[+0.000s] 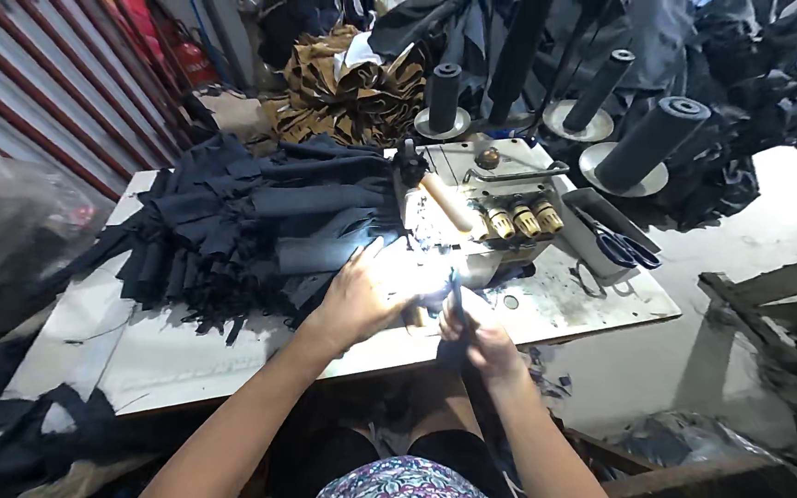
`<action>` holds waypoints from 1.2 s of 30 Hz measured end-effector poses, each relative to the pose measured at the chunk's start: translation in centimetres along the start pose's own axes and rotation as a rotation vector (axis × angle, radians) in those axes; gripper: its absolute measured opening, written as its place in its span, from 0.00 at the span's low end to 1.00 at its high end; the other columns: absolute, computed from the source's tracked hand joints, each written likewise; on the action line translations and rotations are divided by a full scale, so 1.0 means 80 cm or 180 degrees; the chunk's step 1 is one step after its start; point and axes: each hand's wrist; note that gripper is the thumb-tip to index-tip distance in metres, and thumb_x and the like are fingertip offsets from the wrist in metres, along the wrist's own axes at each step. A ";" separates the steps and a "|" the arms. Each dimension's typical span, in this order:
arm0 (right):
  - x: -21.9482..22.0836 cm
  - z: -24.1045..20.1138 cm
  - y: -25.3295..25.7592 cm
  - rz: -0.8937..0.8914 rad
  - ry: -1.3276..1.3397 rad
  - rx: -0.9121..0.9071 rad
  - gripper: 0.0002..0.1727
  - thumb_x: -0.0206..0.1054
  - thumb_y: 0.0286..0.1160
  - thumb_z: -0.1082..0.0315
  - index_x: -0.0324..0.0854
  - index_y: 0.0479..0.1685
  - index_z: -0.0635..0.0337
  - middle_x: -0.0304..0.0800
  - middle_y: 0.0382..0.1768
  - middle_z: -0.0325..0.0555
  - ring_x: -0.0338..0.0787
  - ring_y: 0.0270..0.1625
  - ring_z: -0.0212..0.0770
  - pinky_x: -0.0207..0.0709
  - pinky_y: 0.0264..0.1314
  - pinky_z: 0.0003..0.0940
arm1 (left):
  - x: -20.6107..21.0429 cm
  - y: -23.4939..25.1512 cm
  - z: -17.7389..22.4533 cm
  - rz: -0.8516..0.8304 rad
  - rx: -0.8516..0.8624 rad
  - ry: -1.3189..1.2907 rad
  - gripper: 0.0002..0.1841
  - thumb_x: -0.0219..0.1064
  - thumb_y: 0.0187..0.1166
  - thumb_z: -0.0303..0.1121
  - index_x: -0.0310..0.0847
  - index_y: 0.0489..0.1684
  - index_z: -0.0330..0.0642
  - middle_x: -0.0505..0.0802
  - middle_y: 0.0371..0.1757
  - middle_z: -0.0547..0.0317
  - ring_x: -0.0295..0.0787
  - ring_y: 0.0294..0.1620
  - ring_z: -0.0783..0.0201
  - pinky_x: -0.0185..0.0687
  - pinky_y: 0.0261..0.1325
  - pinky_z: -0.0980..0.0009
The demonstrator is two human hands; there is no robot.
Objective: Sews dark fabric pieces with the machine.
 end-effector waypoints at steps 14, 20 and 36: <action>0.020 -0.038 -0.022 -0.1898 -0.0436 -0.0649 0.11 0.63 0.86 0.53 0.89 0.44 0.44 0.92 0.38 0.18 0.87 0.40 0.13 0.82 0.42 0.14 | -0.097 -0.043 0.034 0.0486 -0.0090 -0.0936 0.09 0.70 0.72 0.39 0.90 0.31 0.45 0.92 0.54 0.62 0.90 0.51 0.71 0.89 0.51 0.67; -0.023 0.004 0.004 -0.0489 0.0504 -0.0082 0.11 0.70 0.74 0.56 0.88 0.25 0.47 0.85 0.17 0.29 0.84 0.21 0.25 0.82 0.32 0.23 | -0.104 -0.023 -0.047 0.1016 -0.1016 0.0943 0.16 0.67 0.79 0.28 0.84 0.59 0.26 0.77 0.77 0.24 0.65 0.80 0.19 0.48 0.77 0.17; -0.015 0.031 -0.017 -0.0377 0.1838 0.0088 0.15 0.65 0.80 0.51 0.90 0.38 0.50 0.92 0.30 0.34 0.92 0.37 0.31 0.87 0.51 0.29 | 0.033 -0.032 -0.038 0.0372 0.0591 0.0364 0.28 0.57 0.85 0.53 0.86 0.68 0.39 0.90 0.69 0.45 0.80 0.79 0.45 0.65 0.85 0.43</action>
Point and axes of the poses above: each hand's wrist, its own y-axis towards the middle knuckle, its own x-axis out of the palm, z = x × y
